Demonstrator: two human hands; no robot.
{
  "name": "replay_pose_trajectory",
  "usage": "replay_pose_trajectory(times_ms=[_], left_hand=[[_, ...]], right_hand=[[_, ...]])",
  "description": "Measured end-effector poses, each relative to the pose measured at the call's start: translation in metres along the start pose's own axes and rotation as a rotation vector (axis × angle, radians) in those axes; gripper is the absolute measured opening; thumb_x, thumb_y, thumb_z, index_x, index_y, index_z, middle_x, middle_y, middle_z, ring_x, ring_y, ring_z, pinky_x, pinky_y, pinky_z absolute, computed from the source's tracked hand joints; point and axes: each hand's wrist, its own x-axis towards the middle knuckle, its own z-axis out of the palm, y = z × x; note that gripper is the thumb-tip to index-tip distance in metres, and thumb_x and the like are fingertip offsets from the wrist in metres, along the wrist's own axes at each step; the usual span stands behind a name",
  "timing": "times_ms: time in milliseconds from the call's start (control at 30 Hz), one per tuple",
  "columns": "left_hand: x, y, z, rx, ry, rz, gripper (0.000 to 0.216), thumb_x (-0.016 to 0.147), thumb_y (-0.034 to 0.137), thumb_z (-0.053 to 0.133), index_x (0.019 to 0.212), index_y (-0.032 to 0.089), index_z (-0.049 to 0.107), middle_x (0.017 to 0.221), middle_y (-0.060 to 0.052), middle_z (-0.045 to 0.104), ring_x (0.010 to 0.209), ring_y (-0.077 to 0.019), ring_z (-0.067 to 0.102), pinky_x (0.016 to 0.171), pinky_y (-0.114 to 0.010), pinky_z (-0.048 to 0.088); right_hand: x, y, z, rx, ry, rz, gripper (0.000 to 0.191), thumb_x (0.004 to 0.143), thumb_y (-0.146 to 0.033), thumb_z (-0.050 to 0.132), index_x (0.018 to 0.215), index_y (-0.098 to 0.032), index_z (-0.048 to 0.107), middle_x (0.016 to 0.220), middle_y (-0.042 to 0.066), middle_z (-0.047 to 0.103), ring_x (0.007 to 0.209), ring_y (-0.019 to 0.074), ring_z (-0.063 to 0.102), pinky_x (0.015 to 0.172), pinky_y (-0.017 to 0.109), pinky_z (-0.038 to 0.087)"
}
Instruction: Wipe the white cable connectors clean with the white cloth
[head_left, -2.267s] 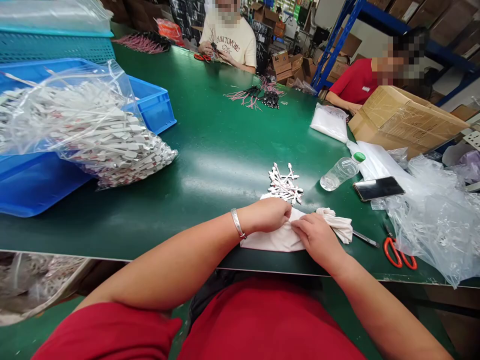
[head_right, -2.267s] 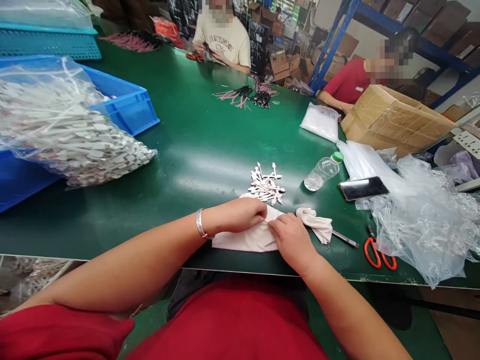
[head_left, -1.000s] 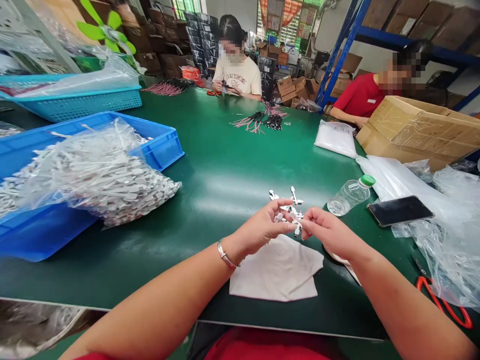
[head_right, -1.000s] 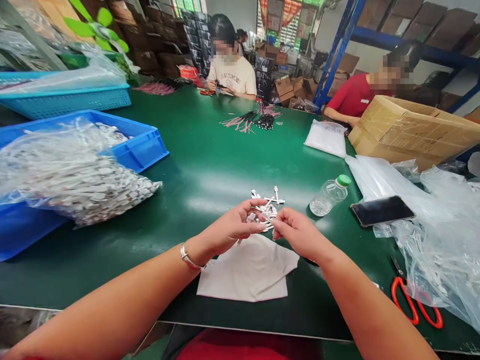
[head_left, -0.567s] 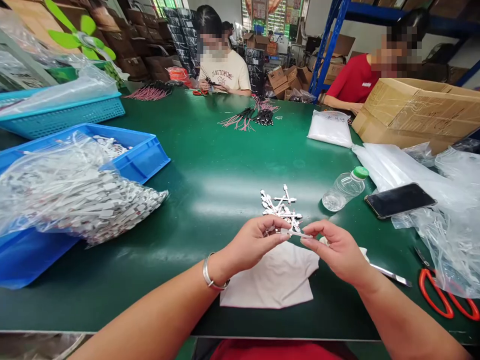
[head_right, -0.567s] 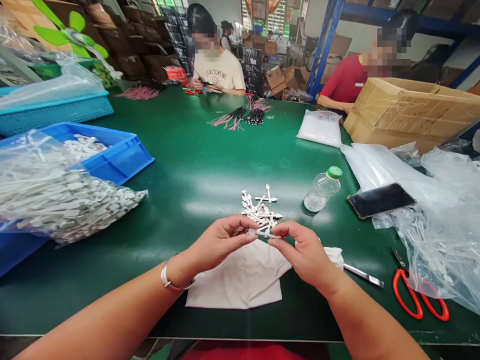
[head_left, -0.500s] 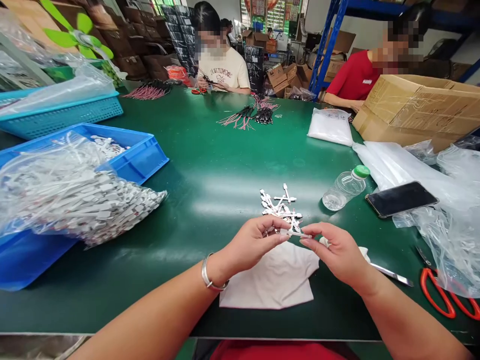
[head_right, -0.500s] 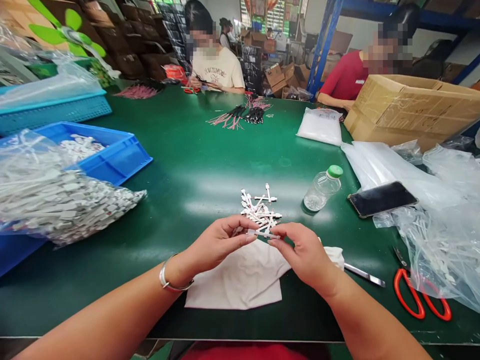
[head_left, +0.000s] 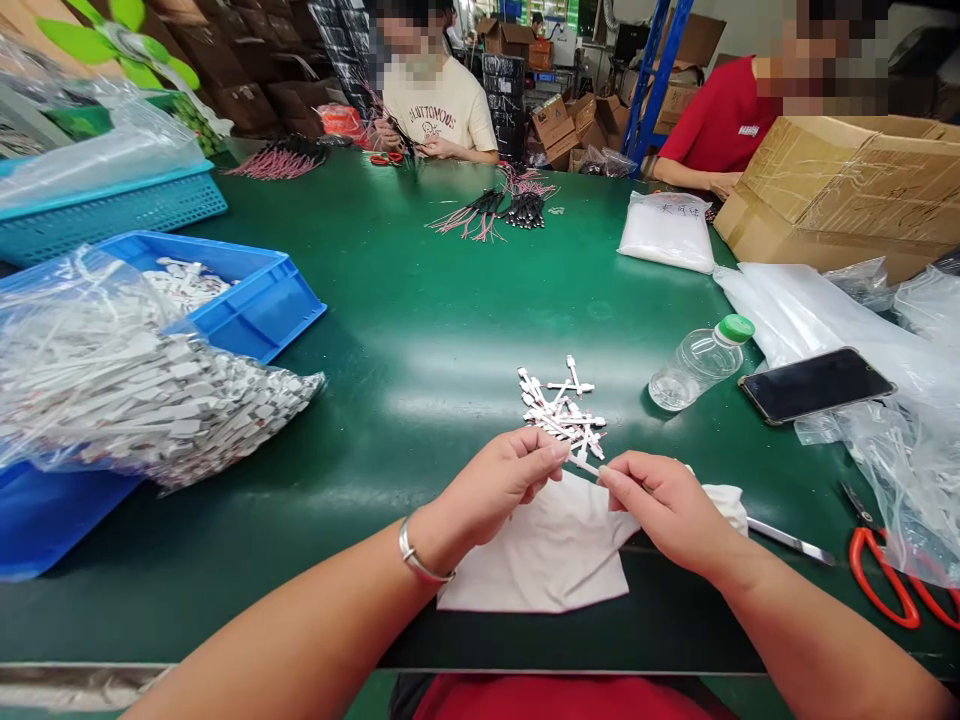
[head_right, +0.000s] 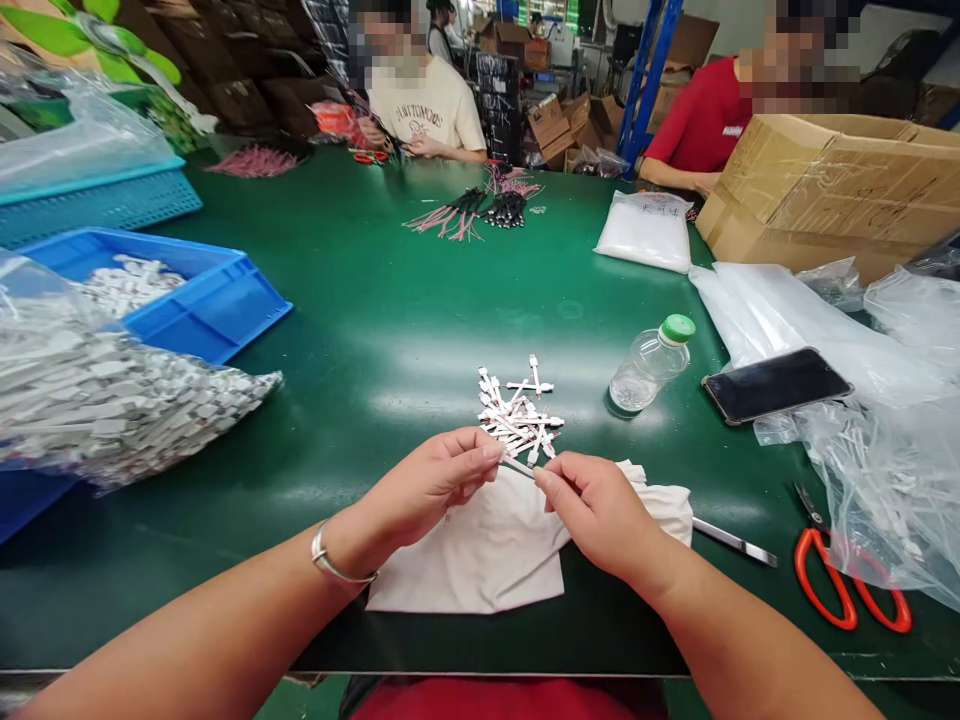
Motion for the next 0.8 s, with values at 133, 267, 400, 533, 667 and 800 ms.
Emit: replay_pose_trajectory(times_ms=[133, 267, 400, 533, 667, 800], left_hand=[[-0.004, -0.002, 0.005, -0.003, 0.078, 0.048, 0.032, 0.074, 0.041, 0.068, 0.069, 0.015, 0.05, 0.052, 0.007, 0.04, 0.045, -0.0037, 0.026, 0.043, -0.018, 0.019], [-0.002, 0.007, -0.001, -0.171, 0.141, 0.029, 0.025, 0.074, 0.034, 0.062, 0.066, 0.016, 0.047, 0.052, 0.006, 0.04, 0.043, -0.0038, 0.028, 0.04, -0.017, 0.018], [0.004, 0.025, -0.02, -0.287, 0.173, -0.009, 0.025, 0.074, 0.032, 0.061, 0.064, 0.017, 0.044, 0.061, 0.002, 0.048, 0.05, -0.0064, 0.045, 0.043, -0.017, 0.033], [0.003, 0.032, -0.033, 0.075, 0.152, -0.02, 0.021, 0.07, 0.029, 0.067, 0.079, 0.018, 0.053, 0.068, 0.002, 0.054, 0.05, -0.0072, 0.044, 0.045, -0.018, 0.033], [0.001, 0.021, -0.035, 0.752, 0.167, 0.162, 0.015, 0.07, 0.03, 0.067, 0.07, 0.018, 0.06, 0.065, 0.0, 0.055, 0.058, -0.0121, 0.044, 0.051, -0.022, 0.029], [0.005, 0.009, -0.033, 1.093, 0.203, 0.233, 0.011, 0.07, 0.028, 0.065, 0.067, 0.019, 0.058, 0.069, -0.002, 0.058, 0.063, -0.0164, 0.047, 0.056, -0.025, 0.028]], right_hand=[[-0.004, -0.005, 0.013, 0.031, -0.118, -0.028, 0.033, 0.093, -0.03, 0.044, 0.064, -0.018, 0.052, 0.062, -0.002, 0.057, 0.06, 0.0113, 0.053, 0.059, 0.022, 0.04], [-0.007, -0.005, 0.022, -0.024, -0.237, -0.193, 0.03, 0.095, -0.03, 0.042, 0.076, -0.018, 0.063, 0.069, 0.001, 0.064, 0.066, 0.0128, 0.057, 0.065, 0.024, 0.042], [-0.004, 0.002, 0.022, -0.288, -0.209, -0.323, 0.025, 0.094, -0.028, 0.046, 0.103, -0.017, 0.066, 0.087, 0.008, 0.068, 0.082, 0.0198, 0.057, 0.075, 0.032, 0.044], [-0.002, 0.003, 0.021, -0.484, -0.266, -0.293, 0.023, 0.094, -0.025, 0.047, 0.094, -0.018, 0.069, 0.088, 0.008, 0.063, 0.084, 0.0208, 0.053, 0.074, 0.034, 0.044], [-0.002, 0.0, 0.017, -0.507, -0.308, -0.276, 0.023, 0.094, -0.024, 0.049, 0.088, -0.018, 0.07, 0.088, 0.007, 0.061, 0.083, 0.0191, 0.051, 0.073, 0.032, 0.043], [-0.003, -0.003, 0.011, -0.476, -0.339, -0.233, 0.021, 0.093, -0.024, 0.051, 0.087, -0.018, 0.07, 0.087, 0.006, 0.061, 0.083, 0.0189, 0.051, 0.074, 0.032, 0.043]])
